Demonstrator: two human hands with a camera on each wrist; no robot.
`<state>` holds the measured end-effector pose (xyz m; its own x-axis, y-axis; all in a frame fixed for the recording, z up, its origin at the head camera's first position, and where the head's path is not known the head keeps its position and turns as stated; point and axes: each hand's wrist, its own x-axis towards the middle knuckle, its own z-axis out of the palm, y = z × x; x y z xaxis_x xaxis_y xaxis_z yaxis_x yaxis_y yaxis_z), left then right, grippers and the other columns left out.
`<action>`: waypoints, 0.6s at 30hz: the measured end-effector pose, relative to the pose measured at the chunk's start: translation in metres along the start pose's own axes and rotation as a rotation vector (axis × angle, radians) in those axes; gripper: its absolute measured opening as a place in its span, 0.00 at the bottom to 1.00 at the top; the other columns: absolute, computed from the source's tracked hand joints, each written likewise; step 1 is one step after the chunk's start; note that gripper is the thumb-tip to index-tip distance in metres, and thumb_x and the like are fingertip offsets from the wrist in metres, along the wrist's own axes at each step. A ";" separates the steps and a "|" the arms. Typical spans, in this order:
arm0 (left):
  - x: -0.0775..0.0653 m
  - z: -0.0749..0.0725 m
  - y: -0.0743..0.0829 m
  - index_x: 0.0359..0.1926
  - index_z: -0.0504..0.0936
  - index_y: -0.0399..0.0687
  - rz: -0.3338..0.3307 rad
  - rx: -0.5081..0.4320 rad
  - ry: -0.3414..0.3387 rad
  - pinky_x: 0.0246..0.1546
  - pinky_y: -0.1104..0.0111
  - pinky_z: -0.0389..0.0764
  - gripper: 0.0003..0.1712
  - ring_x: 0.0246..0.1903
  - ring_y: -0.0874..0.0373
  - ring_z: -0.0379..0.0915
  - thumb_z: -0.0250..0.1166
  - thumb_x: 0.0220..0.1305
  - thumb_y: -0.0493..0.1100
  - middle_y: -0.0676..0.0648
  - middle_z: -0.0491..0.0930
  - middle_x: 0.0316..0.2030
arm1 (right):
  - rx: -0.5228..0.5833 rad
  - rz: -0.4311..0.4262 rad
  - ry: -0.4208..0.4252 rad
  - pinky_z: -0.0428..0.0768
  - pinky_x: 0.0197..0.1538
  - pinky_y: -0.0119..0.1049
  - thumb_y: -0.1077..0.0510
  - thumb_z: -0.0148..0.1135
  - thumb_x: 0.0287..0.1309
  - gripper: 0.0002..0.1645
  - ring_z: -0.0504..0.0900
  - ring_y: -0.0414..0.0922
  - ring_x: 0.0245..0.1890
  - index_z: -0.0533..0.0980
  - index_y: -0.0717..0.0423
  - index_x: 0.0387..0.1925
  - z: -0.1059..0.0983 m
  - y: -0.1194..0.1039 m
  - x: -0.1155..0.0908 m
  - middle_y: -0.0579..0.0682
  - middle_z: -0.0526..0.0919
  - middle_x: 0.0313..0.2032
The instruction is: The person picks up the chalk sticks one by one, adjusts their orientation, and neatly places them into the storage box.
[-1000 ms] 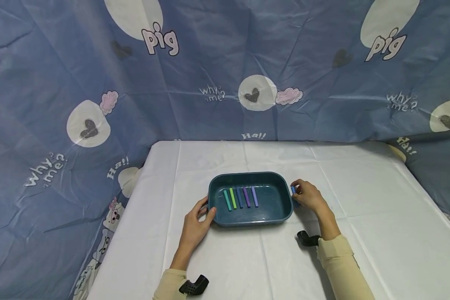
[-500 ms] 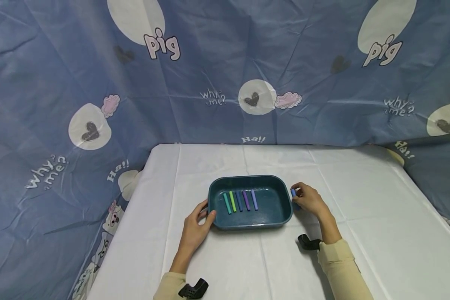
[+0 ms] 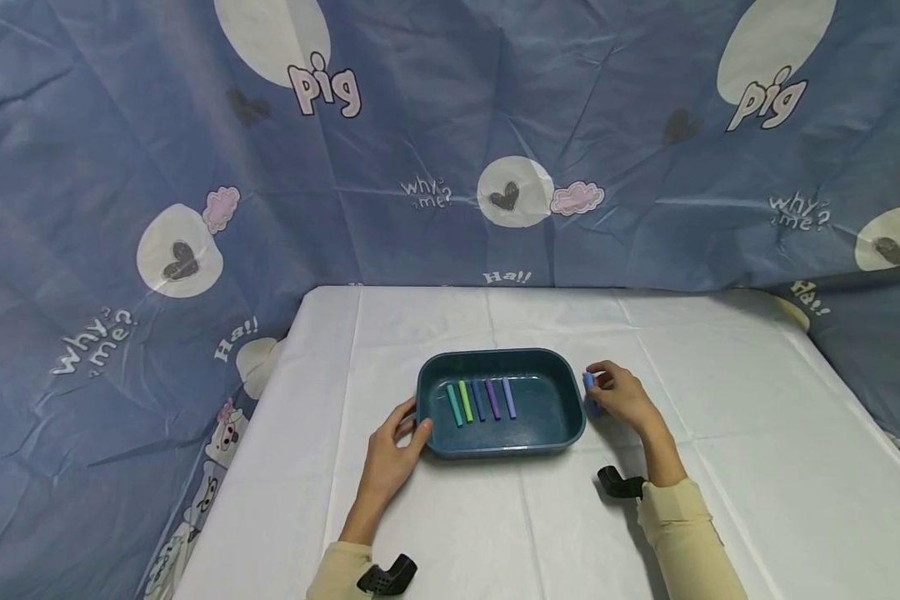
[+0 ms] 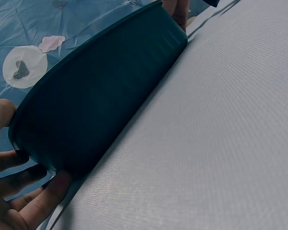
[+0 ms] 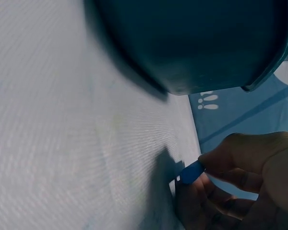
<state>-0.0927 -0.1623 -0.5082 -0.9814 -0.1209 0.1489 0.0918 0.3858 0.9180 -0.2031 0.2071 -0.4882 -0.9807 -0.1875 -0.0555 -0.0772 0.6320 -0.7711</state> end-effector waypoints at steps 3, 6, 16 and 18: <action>0.000 0.000 0.000 0.63 0.71 0.53 0.003 0.000 -0.002 0.58 0.56 0.74 0.31 0.52 0.51 0.79 0.65 0.61 0.54 0.43 0.75 0.59 | 0.032 -0.006 0.018 0.78 0.27 0.31 0.66 0.57 0.57 0.23 0.79 0.43 0.30 0.70 0.67 0.55 -0.002 -0.002 0.000 0.63 0.77 0.39; 0.001 0.000 0.000 0.63 0.72 0.54 -0.001 0.002 -0.001 0.58 0.55 0.74 0.30 0.52 0.52 0.79 0.65 0.61 0.55 0.44 0.75 0.59 | 0.073 -0.026 0.024 0.77 0.25 0.30 0.67 0.57 0.56 0.24 0.77 0.40 0.27 0.69 0.68 0.56 -0.004 -0.005 0.000 0.62 0.76 0.38; 0.001 0.000 -0.001 0.62 0.72 0.53 -0.006 0.005 0.001 0.59 0.56 0.74 0.29 0.52 0.53 0.79 0.65 0.61 0.53 0.44 0.75 0.59 | 0.202 -0.038 0.009 0.81 0.28 0.31 0.68 0.54 0.58 0.26 0.78 0.41 0.28 0.66 0.69 0.59 -0.012 -0.022 -0.004 0.64 0.73 0.41; 0.001 0.001 -0.002 0.62 0.72 0.52 -0.005 -0.003 0.001 0.58 0.56 0.74 0.29 0.52 0.52 0.79 0.65 0.61 0.52 0.43 0.75 0.59 | 0.202 -0.033 0.013 0.81 0.29 0.31 0.68 0.53 0.58 0.26 0.78 0.42 0.30 0.66 0.68 0.60 -0.013 -0.023 -0.004 0.64 0.73 0.41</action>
<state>-0.0937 -0.1625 -0.5098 -0.9817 -0.1238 0.1448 0.0874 0.3828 0.9197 -0.2000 0.2027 -0.4616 -0.9806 -0.1951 -0.0205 -0.0734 0.4620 -0.8838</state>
